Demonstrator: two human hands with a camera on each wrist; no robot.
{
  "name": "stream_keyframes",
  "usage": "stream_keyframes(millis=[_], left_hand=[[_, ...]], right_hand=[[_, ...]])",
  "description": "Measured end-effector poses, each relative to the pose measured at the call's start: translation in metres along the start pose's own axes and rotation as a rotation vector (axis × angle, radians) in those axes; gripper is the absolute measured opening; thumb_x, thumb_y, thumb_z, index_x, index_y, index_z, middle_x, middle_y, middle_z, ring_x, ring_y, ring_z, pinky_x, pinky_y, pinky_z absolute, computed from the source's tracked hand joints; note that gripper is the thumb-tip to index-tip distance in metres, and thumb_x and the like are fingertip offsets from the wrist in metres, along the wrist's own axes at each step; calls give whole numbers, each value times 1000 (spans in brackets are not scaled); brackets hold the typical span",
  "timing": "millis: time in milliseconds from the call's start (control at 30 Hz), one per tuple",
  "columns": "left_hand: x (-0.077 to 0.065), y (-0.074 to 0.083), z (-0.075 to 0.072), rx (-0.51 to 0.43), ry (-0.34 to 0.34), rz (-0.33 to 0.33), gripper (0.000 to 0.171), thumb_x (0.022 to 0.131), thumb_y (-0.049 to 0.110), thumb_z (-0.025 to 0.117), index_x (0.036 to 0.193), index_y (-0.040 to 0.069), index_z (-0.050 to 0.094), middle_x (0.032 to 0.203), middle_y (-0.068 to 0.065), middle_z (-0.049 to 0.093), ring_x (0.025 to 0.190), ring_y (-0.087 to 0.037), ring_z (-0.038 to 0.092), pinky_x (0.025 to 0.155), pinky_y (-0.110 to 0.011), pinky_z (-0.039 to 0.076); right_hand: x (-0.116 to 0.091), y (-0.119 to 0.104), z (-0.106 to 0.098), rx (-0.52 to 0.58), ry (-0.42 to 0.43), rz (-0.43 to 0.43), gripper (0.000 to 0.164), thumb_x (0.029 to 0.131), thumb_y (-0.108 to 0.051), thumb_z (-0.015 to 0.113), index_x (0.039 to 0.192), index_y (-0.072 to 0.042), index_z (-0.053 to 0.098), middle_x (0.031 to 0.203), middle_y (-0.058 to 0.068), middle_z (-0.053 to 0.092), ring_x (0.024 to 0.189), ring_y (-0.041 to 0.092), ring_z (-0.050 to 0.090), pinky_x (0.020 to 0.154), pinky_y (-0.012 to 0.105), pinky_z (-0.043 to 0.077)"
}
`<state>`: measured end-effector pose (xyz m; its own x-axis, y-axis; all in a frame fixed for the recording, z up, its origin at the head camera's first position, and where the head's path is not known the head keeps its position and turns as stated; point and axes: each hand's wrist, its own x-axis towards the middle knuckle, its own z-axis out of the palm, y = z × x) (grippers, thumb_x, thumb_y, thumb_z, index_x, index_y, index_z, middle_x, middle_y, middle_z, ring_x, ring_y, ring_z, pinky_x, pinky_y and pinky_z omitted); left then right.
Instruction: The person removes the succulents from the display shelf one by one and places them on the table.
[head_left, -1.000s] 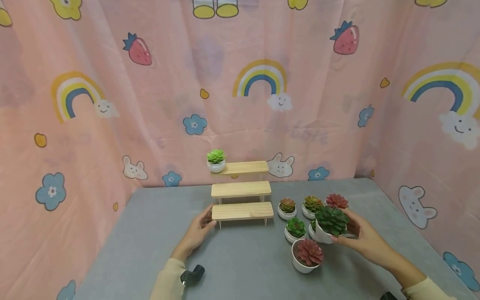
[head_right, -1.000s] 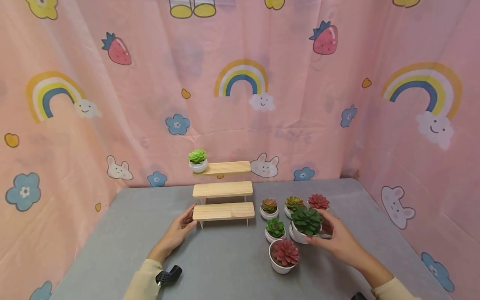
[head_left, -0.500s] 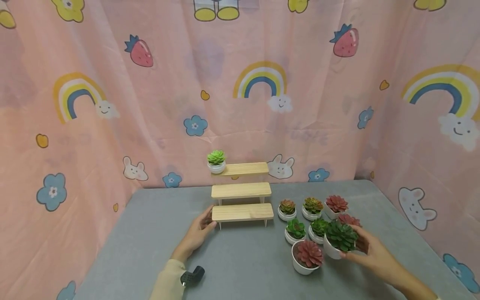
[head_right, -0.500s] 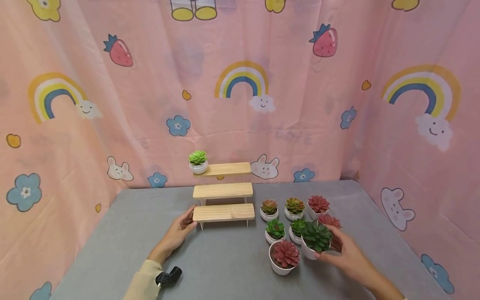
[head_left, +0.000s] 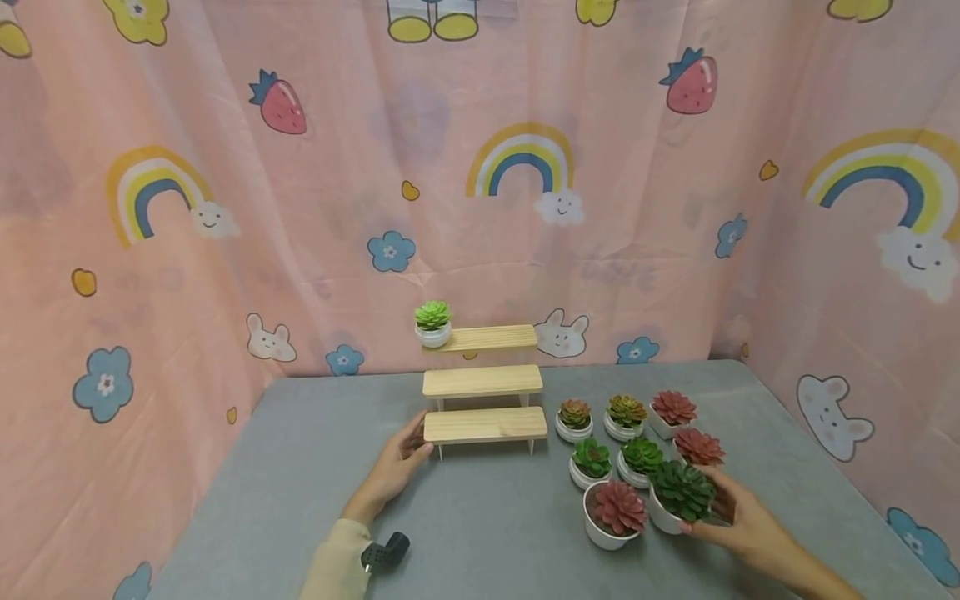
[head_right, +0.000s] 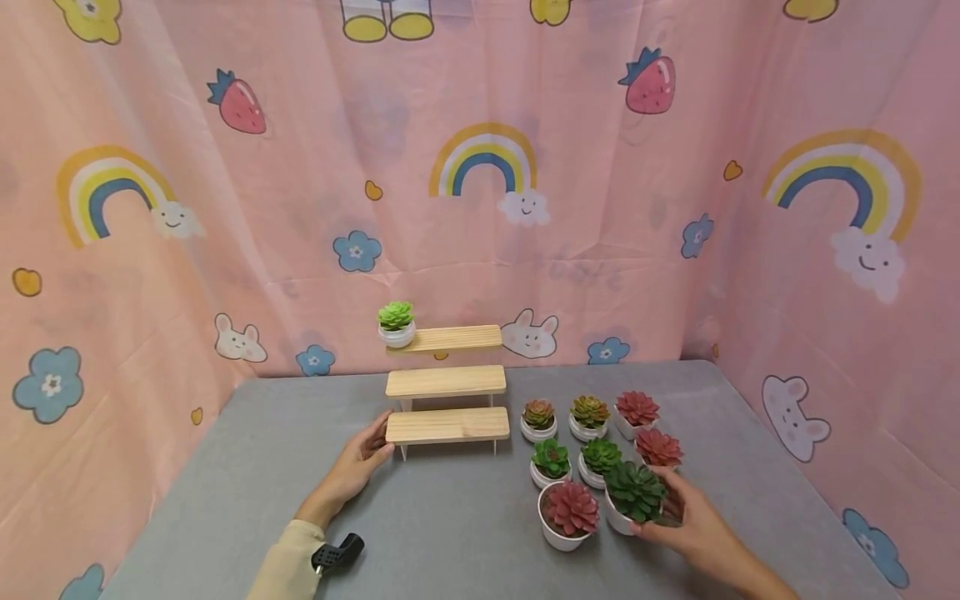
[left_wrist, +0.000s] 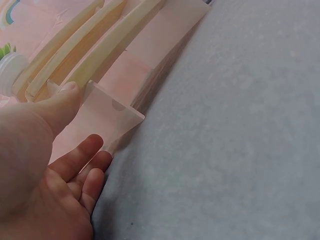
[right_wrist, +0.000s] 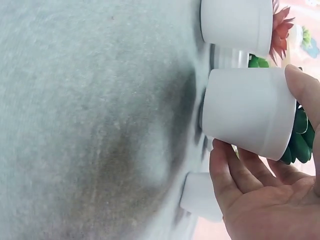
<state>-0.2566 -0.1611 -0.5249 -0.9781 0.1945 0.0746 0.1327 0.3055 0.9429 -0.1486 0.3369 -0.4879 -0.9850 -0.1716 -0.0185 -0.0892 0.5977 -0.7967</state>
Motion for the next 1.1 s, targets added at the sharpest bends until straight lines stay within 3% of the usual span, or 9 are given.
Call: stream_keyframes(millis=[33,133,400,733,800,867,967,1033,1100], left_hand=[[0,0,0,-3,3,1,64,101,16,61,158,13,35,143,-14,58,127,-29,57,109,-57,42],[0,0,0,-10,5,2,63,101,15,62,158,13,35,143,-14,58,127,-30,57,109,-57,42],[1,-1,0,4,-1,-10,63,101,17,61,159,15,35,144,-13,58,128,-30,56,110,-56,42],[3,-5,0,33,-19,6,63,102,18,59,159,13,33,145,-15,56,129,-32,56,109,-57,42],[3,-5,0,35,-20,3,63,102,17,59,159,13,33,145,-16,56,129,-31,56,109,-56,42],[2,-6,-1,34,-16,8,63,102,16,60,159,11,33,144,-17,57,128,-32,57,107,-57,43],[2,-6,-1,25,-11,4,63,102,17,60,159,11,34,144,-16,57,127,-31,57,107,-56,43],[2,-6,-2,27,-14,12,63,102,18,60,158,10,34,145,-16,57,127,-32,56,107,-56,43],[2,-6,-2,28,-18,8,64,102,19,60,159,11,33,145,-15,56,128,-31,56,108,-56,42]], right_hand=[[0,0,0,-3,-5,7,75,87,-12,77,145,12,36,144,40,44,102,-26,40,91,43,56],[0,1,0,7,-22,6,76,88,-12,76,146,13,34,144,41,42,102,-26,40,90,45,56],[2,8,0,61,-74,-11,82,83,-7,78,145,17,31,142,42,43,102,-24,43,82,12,48],[2,14,-2,98,-138,-51,81,87,-5,75,144,22,24,138,46,40,103,-24,46,82,13,49],[2,12,-3,81,-155,-37,82,89,-9,75,147,20,24,141,46,38,107,-16,52,83,17,52],[2,8,-5,46,-165,-26,83,90,-14,75,149,15,24,145,45,35,118,4,59,84,24,54],[-1,2,-9,-3,-167,-32,81,92,-18,74,152,9,26,147,44,34,125,33,58,84,34,57],[-2,-1,-12,-25,-150,-48,79,93,-17,73,152,7,26,147,43,36,126,26,58,83,34,57],[-3,-4,-17,-36,-126,-72,77,93,-15,72,151,7,27,144,40,42,118,4,58,82,30,56]])
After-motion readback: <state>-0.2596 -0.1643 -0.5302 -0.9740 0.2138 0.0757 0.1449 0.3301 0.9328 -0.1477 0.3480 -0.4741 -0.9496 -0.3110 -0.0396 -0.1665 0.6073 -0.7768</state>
